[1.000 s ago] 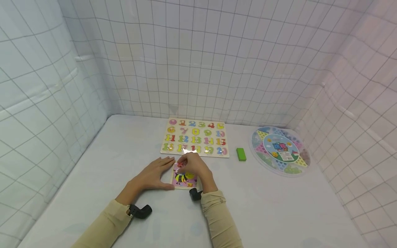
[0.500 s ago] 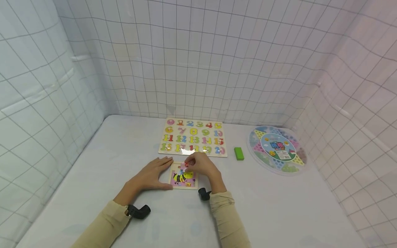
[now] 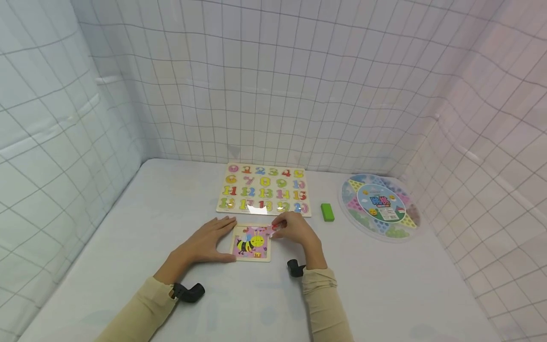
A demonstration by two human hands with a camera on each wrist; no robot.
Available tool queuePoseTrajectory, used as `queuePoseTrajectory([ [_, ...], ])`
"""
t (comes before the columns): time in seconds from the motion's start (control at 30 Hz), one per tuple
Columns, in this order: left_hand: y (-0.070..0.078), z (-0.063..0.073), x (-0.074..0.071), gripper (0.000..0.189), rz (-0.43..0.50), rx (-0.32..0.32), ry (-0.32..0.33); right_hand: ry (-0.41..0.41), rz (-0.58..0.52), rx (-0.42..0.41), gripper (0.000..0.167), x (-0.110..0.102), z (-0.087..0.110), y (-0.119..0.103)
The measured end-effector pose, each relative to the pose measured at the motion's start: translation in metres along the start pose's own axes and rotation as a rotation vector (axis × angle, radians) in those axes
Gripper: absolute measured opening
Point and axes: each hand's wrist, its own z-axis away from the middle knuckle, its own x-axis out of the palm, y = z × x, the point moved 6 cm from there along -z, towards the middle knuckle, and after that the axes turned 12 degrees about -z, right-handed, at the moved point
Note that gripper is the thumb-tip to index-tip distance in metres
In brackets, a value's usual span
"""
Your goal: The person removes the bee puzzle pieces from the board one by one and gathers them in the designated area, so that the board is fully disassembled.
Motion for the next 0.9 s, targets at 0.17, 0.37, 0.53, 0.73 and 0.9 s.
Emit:
queuePoseTrajectory([
  [0.17, 0.000, 0.000, 0.000, 0.106, -0.006, 0.002, 0.004, 0.015, 0.007, 0.036, 0.027, -0.007, 0.001, 0.006],
  [0.37, 0.000, 0.001, 0.000, 0.106, -0.019, 0.006, 0.009, 0.015, 0.014, 0.040, 0.027, -0.012, 0.000, 0.013],
  [0.53, 0.001, 0.001, 0.001, 0.106, -0.004, -0.007, -0.002, 0.016, 0.011, 0.050, 0.028, -0.014, 0.000, 0.018],
  [0.73, 0.001, 0.001, 0.001, 0.105, 0.026, -0.021, -0.005, 0.016, 0.011, 0.057, 0.028, -0.015, -0.001, 0.023],
  [0.9, 0.002, 0.001, 0.000, 0.105, 0.037, -0.021, -0.012, 0.016, 0.011, 0.066, 0.027, -0.015, -0.002, 0.027],
])
